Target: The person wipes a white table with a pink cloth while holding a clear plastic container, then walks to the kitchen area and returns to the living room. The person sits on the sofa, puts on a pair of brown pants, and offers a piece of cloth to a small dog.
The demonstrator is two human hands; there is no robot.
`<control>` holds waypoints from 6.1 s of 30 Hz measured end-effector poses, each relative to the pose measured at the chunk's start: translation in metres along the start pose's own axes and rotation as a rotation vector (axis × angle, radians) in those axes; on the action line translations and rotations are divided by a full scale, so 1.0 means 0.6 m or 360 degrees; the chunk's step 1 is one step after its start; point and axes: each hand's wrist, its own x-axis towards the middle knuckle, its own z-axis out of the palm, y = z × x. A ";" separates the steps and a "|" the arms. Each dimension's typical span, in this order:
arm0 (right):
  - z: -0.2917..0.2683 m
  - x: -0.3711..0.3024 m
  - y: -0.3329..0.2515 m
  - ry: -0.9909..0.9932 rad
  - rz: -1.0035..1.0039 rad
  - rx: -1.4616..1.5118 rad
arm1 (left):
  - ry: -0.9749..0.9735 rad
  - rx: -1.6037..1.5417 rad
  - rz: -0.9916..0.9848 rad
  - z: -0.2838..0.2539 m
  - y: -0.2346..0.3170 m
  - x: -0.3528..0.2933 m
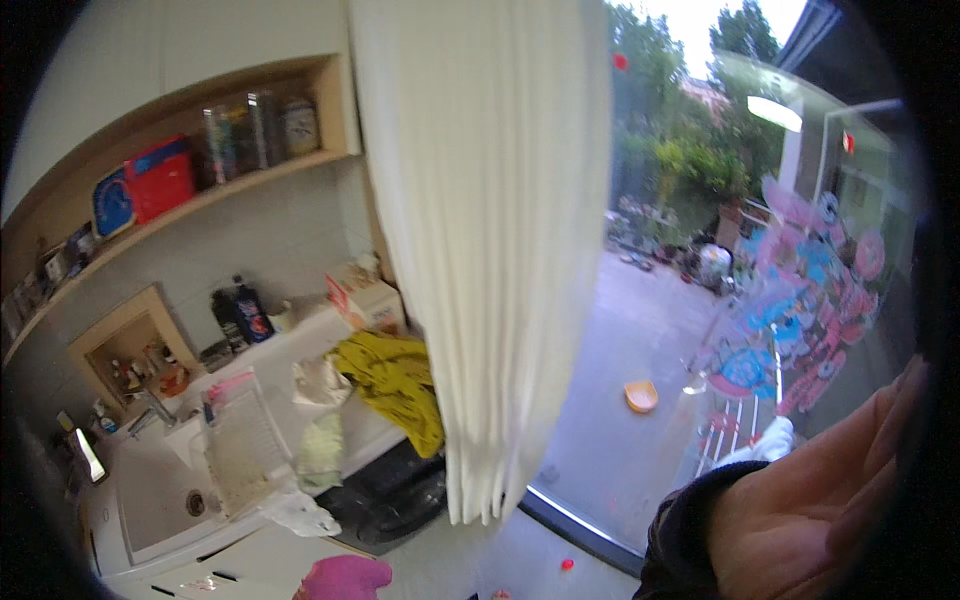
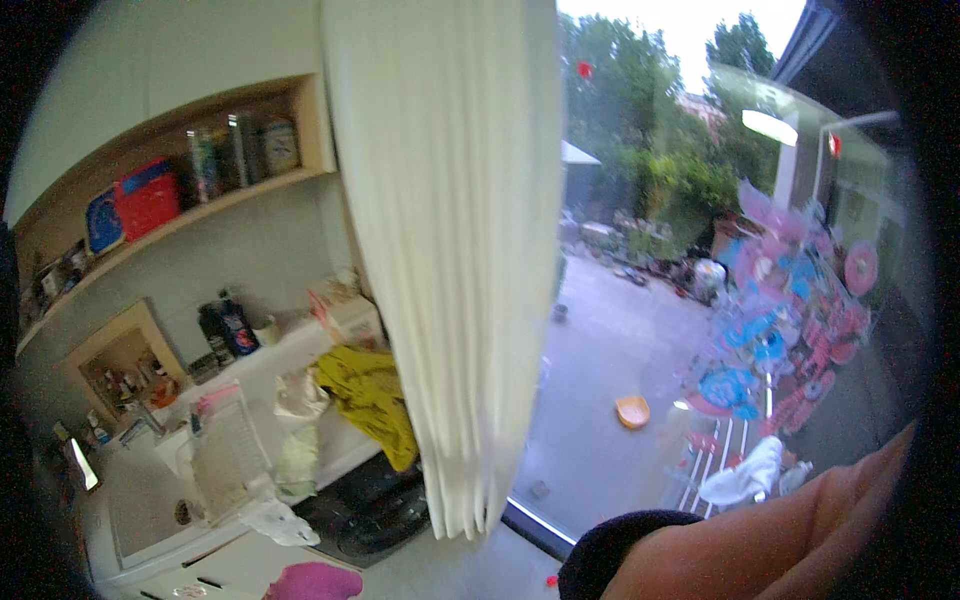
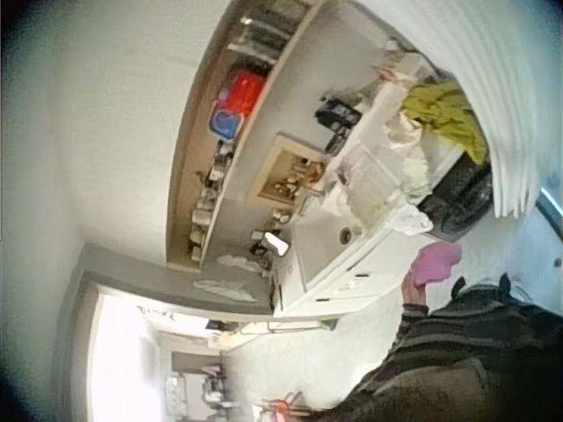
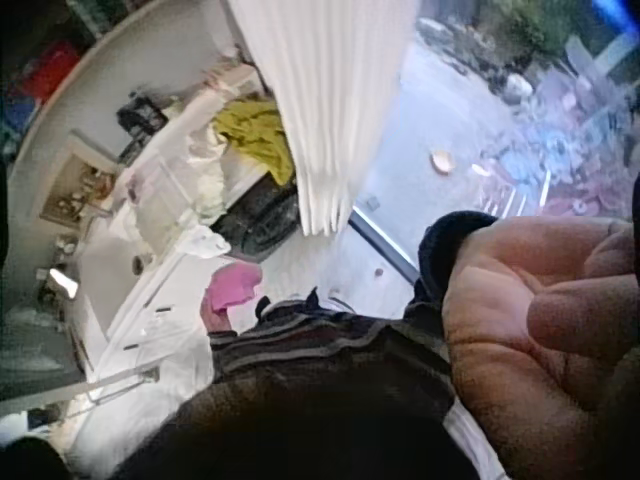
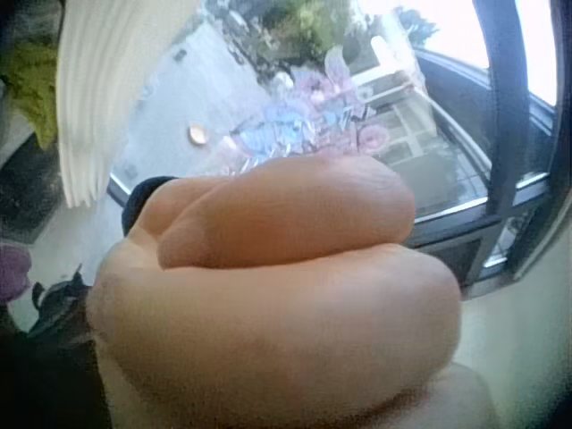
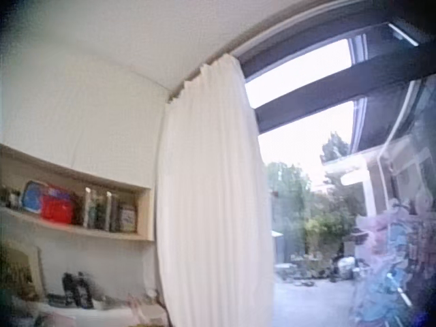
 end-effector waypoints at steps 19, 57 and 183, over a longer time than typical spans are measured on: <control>0.679 -0.003 -0.426 -0.0467 0.0023 0.1844 | 0.1400 -0.1863 -0.1494 -0.352 -0.255 -0.085; 1.327 -0.325 -0.747 -0.1504 0.2110 0.1635 | 0.0894 -0.0697 -0.1816 -0.677 -1.153 0.019; -1.851 0.123 -2.917 0.0130 0.1831 -0.4105 | -0.3724 -0.0355 0.0527 -0.816 0.679 -1.948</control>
